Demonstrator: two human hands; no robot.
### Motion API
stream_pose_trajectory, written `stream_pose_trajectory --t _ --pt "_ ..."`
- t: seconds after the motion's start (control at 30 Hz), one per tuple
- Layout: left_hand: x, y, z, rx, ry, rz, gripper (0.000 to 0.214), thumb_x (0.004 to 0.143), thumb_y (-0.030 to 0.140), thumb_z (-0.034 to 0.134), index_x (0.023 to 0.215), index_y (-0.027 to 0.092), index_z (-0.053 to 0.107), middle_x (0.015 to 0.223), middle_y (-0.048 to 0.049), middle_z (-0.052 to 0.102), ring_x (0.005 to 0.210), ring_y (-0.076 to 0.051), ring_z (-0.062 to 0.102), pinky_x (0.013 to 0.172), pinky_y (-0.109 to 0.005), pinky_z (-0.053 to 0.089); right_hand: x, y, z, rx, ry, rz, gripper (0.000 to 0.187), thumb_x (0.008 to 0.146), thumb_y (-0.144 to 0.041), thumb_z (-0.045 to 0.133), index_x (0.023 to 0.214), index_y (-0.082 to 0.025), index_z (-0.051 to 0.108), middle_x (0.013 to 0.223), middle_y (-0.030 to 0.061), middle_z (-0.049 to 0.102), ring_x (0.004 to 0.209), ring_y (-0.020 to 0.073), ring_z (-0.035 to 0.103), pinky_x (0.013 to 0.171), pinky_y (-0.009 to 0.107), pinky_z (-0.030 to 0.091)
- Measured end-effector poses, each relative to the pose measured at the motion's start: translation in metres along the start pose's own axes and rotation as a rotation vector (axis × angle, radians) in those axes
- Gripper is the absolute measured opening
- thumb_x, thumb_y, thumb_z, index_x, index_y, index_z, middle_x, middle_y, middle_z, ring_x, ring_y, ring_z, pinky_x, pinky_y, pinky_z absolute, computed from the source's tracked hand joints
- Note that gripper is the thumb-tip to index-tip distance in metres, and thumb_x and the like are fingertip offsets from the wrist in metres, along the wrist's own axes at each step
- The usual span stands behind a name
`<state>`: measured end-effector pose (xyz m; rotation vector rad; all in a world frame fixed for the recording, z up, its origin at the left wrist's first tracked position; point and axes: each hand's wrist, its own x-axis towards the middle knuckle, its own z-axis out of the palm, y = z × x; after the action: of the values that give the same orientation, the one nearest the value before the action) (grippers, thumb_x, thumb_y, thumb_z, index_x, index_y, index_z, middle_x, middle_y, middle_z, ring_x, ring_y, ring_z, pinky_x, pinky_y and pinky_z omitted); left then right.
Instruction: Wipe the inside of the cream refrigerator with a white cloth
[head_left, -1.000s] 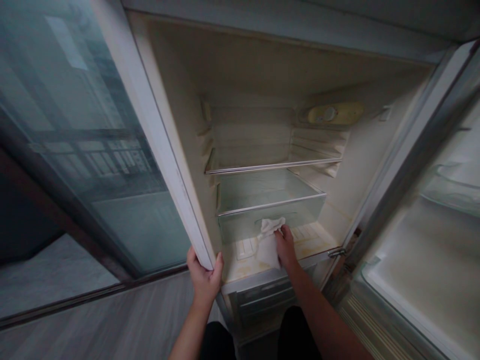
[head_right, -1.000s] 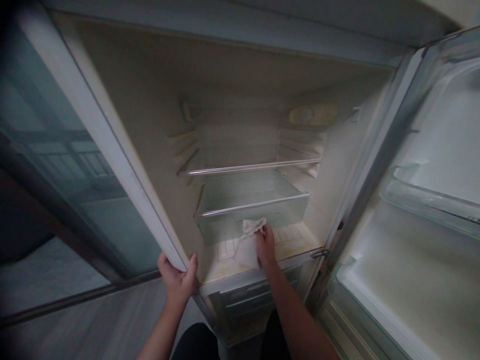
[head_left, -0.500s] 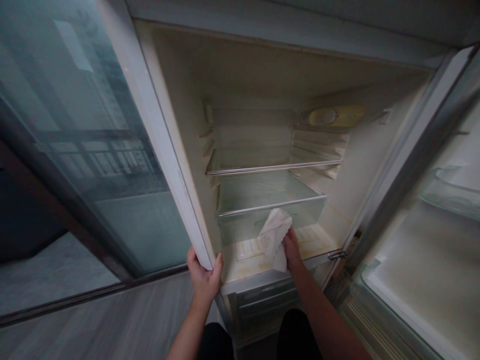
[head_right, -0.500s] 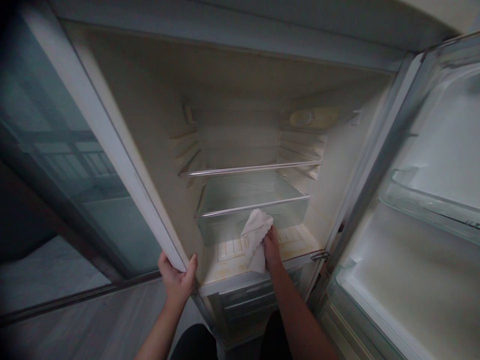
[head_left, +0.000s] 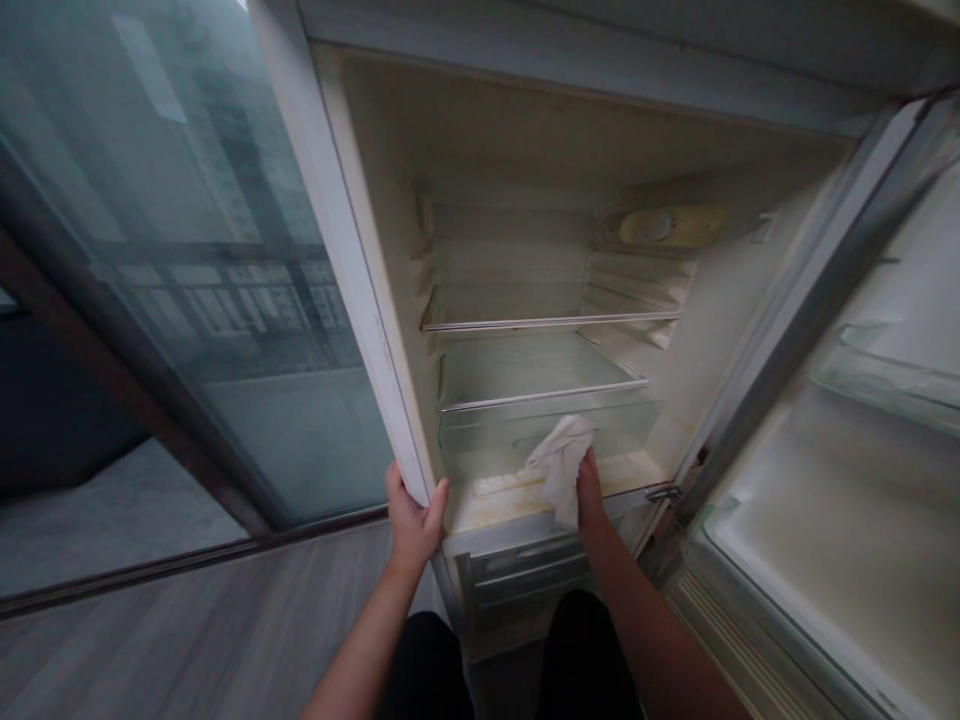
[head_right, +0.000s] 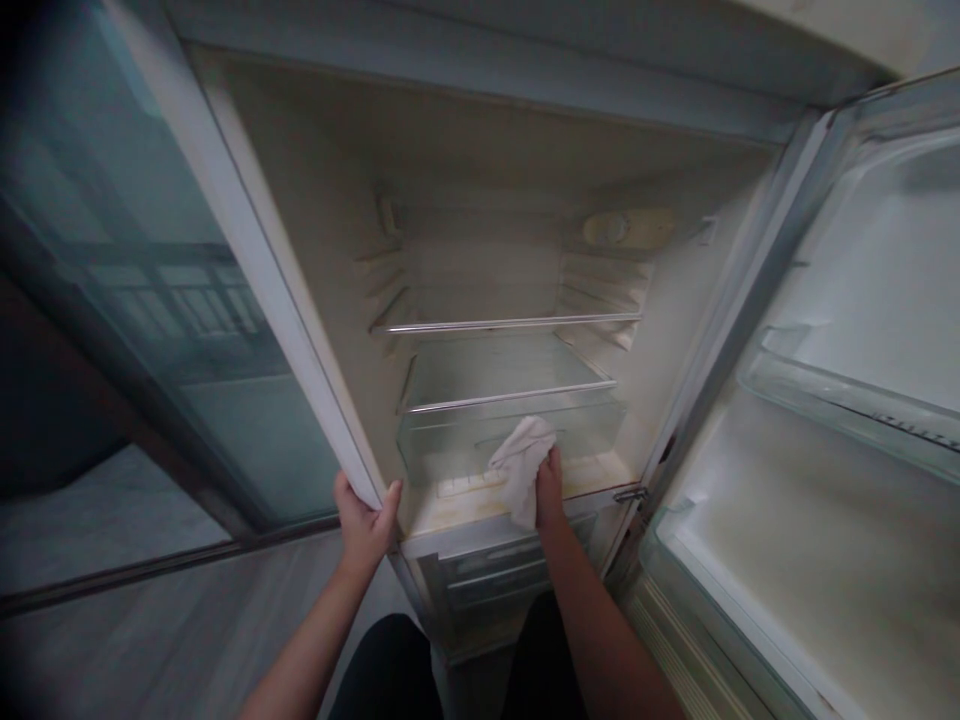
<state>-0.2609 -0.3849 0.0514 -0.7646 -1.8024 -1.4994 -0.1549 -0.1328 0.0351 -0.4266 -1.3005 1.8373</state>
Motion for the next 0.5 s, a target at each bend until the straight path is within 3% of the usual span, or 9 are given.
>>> stream_pose_trajectory --t 0.13,0.23,0.33,0.43,0.5 --pt "-0.010 0.028 -0.013 -0.073 -0.028 -0.034 0.073 0.086 0.032 0.064 0.149 0.022 0.028 0.148 -0.0169 0.039 0.138 -0.029 0.041 0.108 -0.045 0.041 -0.019 -0.006 -0.007 0.032 0.025 0.078 0.039 0.074 -0.039 0.064 0.108 -0.025 0.051 0.090 -0.0037 0.062 0.075 0.0121 0.058 0.065 0.022 0.049" --pt "-0.018 0.056 -0.023 0.019 0.043 0.106 0.084 0.081 0.027 0.069 0.152 0.027 0.024 0.158 -0.0158 0.028 0.146 -0.032 0.028 0.115 -0.054 0.033 -0.038 -0.014 -0.018 0.027 0.011 0.103 0.040 0.073 -0.037 0.065 0.110 -0.026 0.051 0.088 -0.0036 0.063 0.072 0.0128 0.058 0.062 0.022 0.048" --pt "-0.019 0.080 -0.028 0.150 -0.062 0.278 0.071 0.077 0.024 0.072 0.141 0.028 0.043 0.152 -0.0129 0.041 0.146 -0.036 0.029 0.115 -0.061 0.026 -0.058 -0.021 -0.032 0.002 0.023 0.090 0.035 0.075 -0.036 0.064 0.106 -0.026 0.051 0.085 -0.0037 0.063 0.068 0.0125 0.058 0.060 0.023 0.047" --pt "-0.019 0.096 -0.027 0.221 -0.263 0.362 0.054 0.079 0.024 0.069 0.130 0.028 0.054 0.139 -0.0109 0.056 0.140 -0.035 0.040 0.115 -0.063 0.024 -0.075 -0.024 -0.044 -0.033 0.032 0.088 0.036 0.077 -0.038 0.062 0.109 -0.027 0.050 0.087 -0.0027 0.065 0.070 0.0148 0.060 0.061 0.025 0.047" --pt "-0.022 0.102 -0.025 0.258 -0.300 0.392 0.044 0.080 0.024 0.068 0.124 0.028 0.059 0.131 -0.0095 0.061 0.132 -0.033 0.049 0.116 -0.063 0.021 -0.083 -0.027 -0.050 -0.052 0.017 0.097 0.038 0.076 -0.038 0.061 0.112 -0.028 0.050 0.090 -0.0017 0.066 0.075 0.0172 0.062 0.062 0.027 0.048"
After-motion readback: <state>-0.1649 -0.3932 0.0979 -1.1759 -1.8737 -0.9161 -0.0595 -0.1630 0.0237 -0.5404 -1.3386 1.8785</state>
